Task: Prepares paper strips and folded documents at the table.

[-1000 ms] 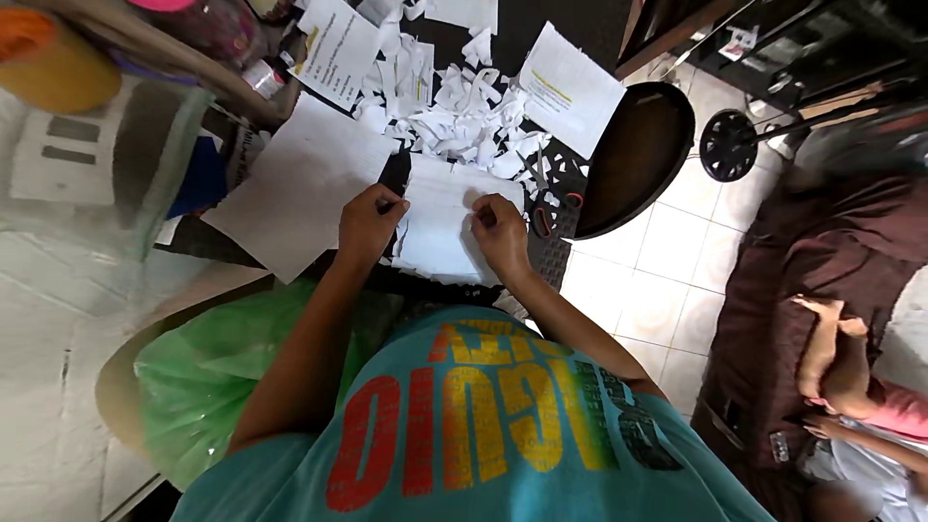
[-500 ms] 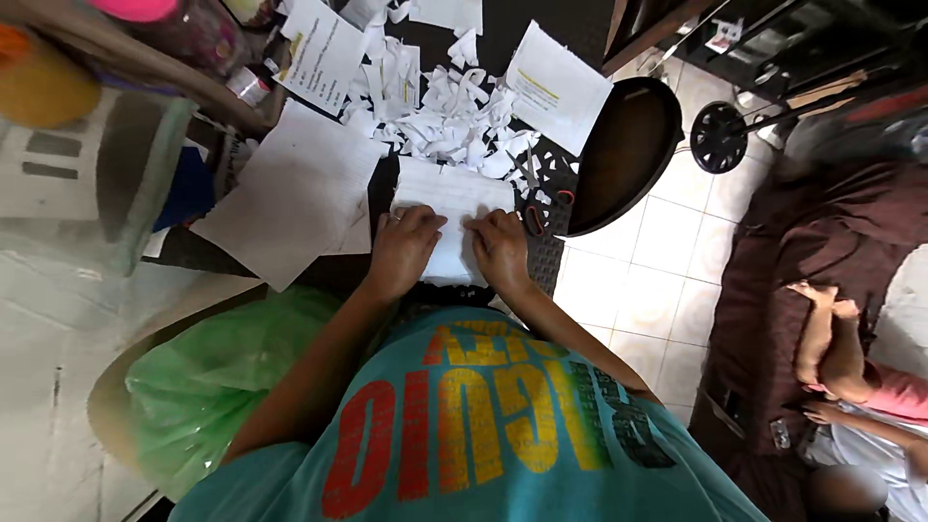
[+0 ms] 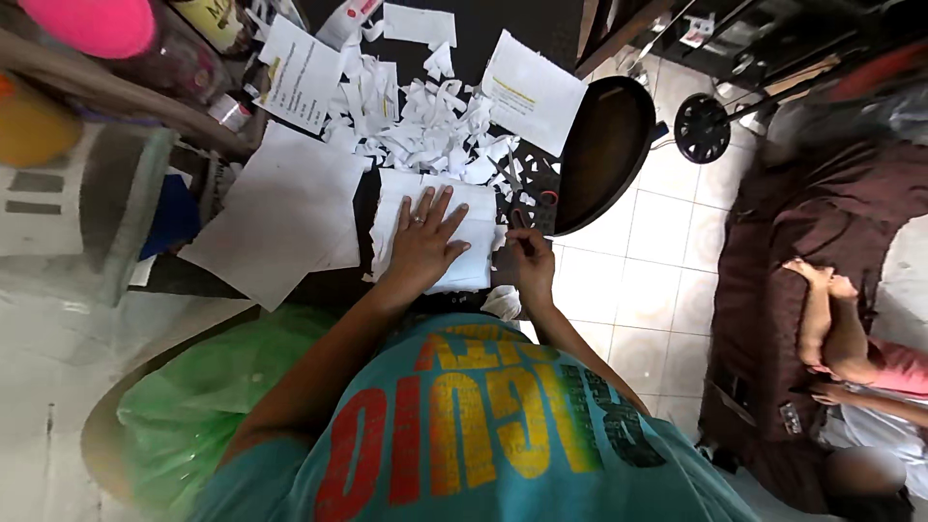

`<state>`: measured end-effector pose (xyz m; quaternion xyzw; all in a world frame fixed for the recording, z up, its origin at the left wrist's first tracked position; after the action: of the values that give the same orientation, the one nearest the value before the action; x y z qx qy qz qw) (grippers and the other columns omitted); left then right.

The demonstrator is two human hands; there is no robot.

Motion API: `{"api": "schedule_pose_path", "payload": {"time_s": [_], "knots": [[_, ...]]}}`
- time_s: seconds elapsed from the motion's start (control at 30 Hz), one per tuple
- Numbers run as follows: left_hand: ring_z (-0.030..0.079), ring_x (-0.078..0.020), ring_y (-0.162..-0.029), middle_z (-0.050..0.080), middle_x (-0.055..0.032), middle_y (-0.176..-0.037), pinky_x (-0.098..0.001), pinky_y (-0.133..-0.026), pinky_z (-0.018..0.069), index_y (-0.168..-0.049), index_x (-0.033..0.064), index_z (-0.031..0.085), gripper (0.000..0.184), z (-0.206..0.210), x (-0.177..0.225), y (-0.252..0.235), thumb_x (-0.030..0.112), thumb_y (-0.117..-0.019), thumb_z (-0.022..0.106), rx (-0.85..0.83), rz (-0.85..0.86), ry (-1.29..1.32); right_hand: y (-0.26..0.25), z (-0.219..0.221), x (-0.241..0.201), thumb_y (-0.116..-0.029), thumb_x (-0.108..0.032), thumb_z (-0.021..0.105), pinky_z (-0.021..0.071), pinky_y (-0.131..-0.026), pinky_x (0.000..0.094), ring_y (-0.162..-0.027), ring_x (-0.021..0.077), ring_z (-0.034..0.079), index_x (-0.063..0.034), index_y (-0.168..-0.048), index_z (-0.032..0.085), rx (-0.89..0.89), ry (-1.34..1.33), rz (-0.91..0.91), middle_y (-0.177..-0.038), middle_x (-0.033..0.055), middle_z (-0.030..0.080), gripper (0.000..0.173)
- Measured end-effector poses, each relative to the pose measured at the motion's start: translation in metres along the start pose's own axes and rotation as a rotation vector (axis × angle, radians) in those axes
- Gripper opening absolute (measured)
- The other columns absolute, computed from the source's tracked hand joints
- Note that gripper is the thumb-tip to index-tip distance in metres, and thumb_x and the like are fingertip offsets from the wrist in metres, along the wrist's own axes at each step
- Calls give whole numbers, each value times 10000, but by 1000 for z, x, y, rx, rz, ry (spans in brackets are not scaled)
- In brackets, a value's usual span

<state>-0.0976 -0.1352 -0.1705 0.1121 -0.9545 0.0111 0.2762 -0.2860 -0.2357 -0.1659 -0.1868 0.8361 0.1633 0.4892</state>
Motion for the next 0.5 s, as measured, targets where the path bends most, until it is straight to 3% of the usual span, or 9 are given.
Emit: {"api": "schedule_pose_path", "payload": {"time_s": [0.13, 0.33, 0.5], "knots": [[138, -409, -1564, 240, -132, -1689, -695, -1203, 35, -1586, 226, 409, 624, 20, -6, -2, 527, -1043, 462, -6, 4, -70, 4, -11, 31, -1023, -72, 548, 543, -803, 318, -903, 145, 630, 31, -1144, 669, 26, -30, 135, -1079, 139, 670, 199], [160, -408, -1560, 262, -139, -1680, -698, -1196, 69, -1573, 261, 432, 589, 26, -8, -2, 524, -1046, 442, 28, 8, -128, 8, -3, 64, -999, -37, 568, 553, -862, 388, -980, 233, 653, 36, -1152, 678, 6, 17, 261, -1124, 197, 666, 202], [166, -416, -1556, 266, -146, -1677, -703, -1191, 75, -1569, 269, 438, 597, 30, -14, 1, 548, -1042, 421, 54, 28, -135, -34, 0, 51, -1006, -42, 559, 546, -922, 509, -1062, 355, 660, 47, -1184, 675, -43, 244, 59, -1166, 240, 663, 231]]}}
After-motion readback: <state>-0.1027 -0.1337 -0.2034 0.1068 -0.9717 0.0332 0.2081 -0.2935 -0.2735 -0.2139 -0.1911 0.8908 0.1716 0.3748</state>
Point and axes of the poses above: each hand's wrist, its own y-axis away from the middle knuckle, its own z-axis out of the palm, x = y × z, the point moved 1 cm from there along -y, towards the middle knuckle
